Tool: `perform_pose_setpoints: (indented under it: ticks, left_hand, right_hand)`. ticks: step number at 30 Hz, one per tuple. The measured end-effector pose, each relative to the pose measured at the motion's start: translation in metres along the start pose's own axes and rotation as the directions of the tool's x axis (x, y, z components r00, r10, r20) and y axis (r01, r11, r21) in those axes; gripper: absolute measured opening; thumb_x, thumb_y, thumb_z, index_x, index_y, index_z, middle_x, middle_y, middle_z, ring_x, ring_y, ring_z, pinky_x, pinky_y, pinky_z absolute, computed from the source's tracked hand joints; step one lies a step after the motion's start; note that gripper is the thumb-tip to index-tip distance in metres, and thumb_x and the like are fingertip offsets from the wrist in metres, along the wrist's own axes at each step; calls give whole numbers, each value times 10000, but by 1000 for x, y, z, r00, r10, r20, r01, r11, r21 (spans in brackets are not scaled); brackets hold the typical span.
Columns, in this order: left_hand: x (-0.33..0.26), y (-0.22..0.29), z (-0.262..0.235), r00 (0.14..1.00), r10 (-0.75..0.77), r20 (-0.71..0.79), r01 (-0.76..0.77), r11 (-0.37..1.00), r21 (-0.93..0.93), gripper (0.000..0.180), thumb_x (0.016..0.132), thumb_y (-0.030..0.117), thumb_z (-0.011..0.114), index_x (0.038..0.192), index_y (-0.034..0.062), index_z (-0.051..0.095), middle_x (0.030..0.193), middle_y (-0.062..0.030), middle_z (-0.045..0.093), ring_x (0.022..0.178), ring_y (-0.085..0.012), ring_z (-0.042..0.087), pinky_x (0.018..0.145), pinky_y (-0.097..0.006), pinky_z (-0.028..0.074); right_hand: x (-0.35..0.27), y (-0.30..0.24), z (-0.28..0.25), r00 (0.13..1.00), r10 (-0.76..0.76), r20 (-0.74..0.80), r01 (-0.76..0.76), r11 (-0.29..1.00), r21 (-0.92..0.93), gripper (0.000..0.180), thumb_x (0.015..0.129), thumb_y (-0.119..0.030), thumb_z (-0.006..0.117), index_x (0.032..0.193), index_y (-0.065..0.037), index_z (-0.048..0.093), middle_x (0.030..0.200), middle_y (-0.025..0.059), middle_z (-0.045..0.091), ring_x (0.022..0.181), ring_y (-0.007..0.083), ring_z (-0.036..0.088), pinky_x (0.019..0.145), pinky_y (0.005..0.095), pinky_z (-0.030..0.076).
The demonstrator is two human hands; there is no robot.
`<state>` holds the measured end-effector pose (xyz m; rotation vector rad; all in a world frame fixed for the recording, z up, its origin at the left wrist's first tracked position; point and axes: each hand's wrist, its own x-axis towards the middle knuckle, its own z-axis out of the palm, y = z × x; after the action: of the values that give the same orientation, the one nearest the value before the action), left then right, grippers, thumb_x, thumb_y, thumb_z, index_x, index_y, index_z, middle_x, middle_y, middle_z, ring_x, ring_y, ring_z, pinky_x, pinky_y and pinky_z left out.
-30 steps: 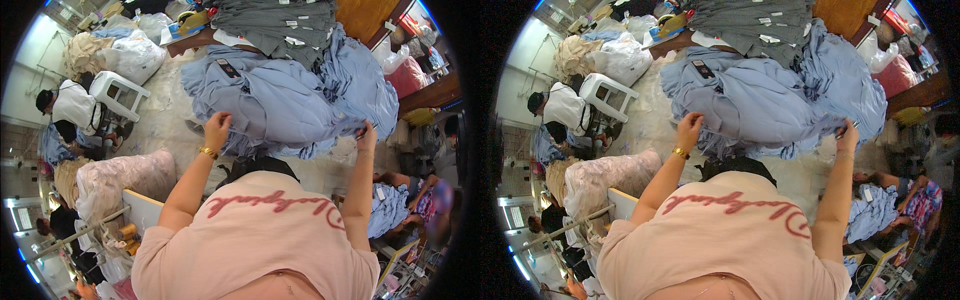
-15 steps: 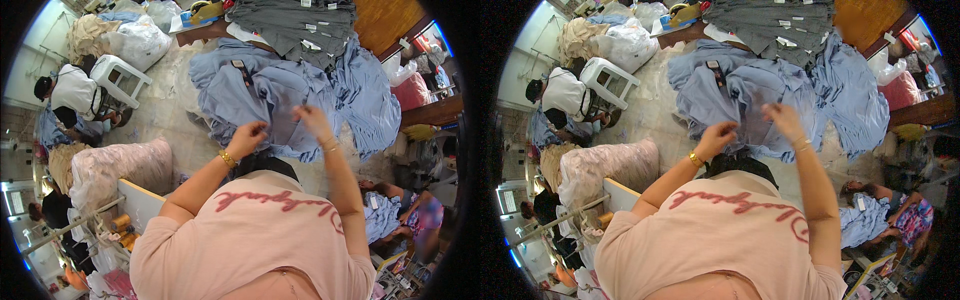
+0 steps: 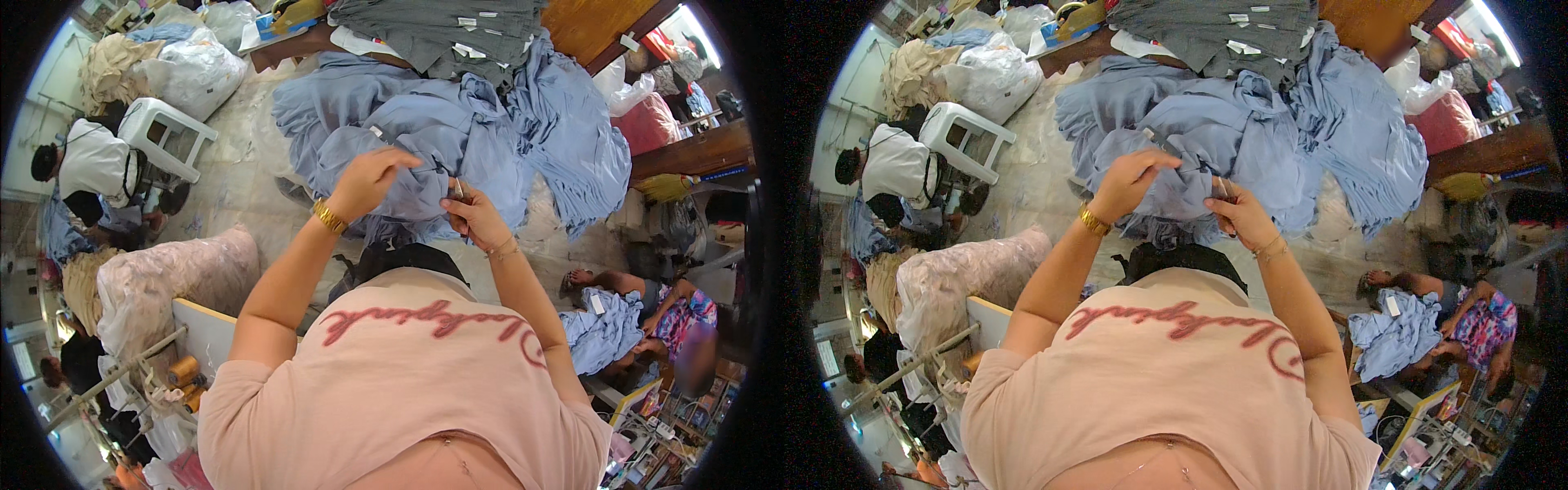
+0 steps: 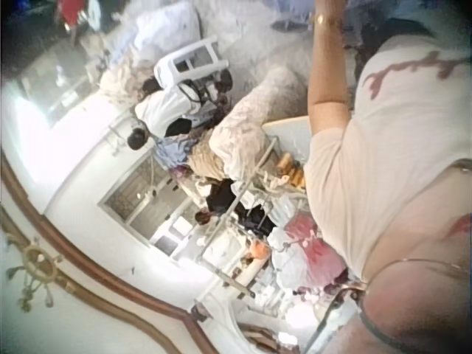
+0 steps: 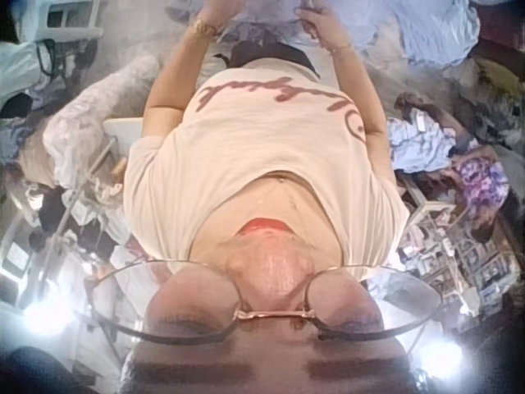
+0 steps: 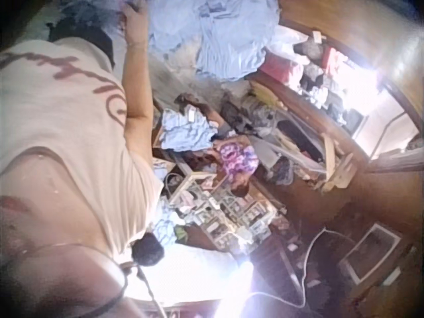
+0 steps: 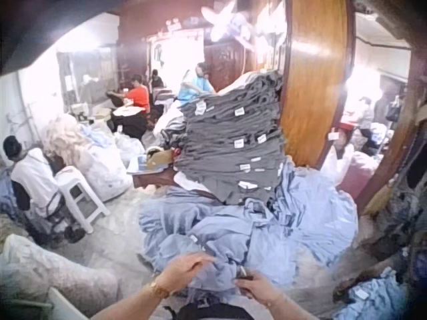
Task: The person picks up individual shirts from a large pile, removes tags or trimmings, folds them, and places them into a separate finished pile.
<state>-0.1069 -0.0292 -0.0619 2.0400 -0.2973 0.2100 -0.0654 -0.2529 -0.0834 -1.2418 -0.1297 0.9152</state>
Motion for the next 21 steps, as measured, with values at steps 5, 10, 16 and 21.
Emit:
perform_pose_setpoints:
  ticks: [5, 10, 16, 21]
  left_hand:
    - [60, 4, 14, 846, 340, 412, -444, 876, 189, 272, 678, 60, 539, 942, 62, 604, 996, -94, 598, 952, -252, 516, 865, -339, 380]
    - [126, 38, -61, 803, 222, 554, -340, 932, 121, 267, 629, 147, 621, 876, 51, 586, 893, -64, 591, 865, -203, 520, 800, -297, 388]
    - [145, 64, -107, 713, 4, 701, -100, 990, 97, 245, 729, 245, 652, 744, 24, 548, 700, -16, 489, 727, -124, 473, 708, -237, 373]
    - [143, 31, -100, 775, -4, 632, -222, 934, 279, 233, 736, 213, 659, 717, 25, 525, 713, -36, 506, 757, -137, 492, 734, -265, 383]
  right_hand:
    - [-18, -39, 5, 990, -42, 133, 63, 985, -162, 216, 784, -107, 617, 978, -61, 536, 637, -54, 434, 451, 28, 343, 382, 183, 248]
    - [-44, -96, -5, 989, -131, 62, 145, 892, -429, 262, 759, -134, 655, 982, -32, 564, 644, -65, 439, 476, 12, 330, 408, 171, 238]
    - [-53, -117, -49, 952, -290, -98, 167, 758, -630, 194, 764, -151, 660, 902, -26, 606, 637, -73, 474, 497, 6, 349, 427, 171, 259]
    - [-43, -119, -60, 882, -458, -111, 233, 628, -743, 163, 772, -167, 654, 860, -35, 617, 643, -63, 507, 507, 12, 368, 439, 175, 289]
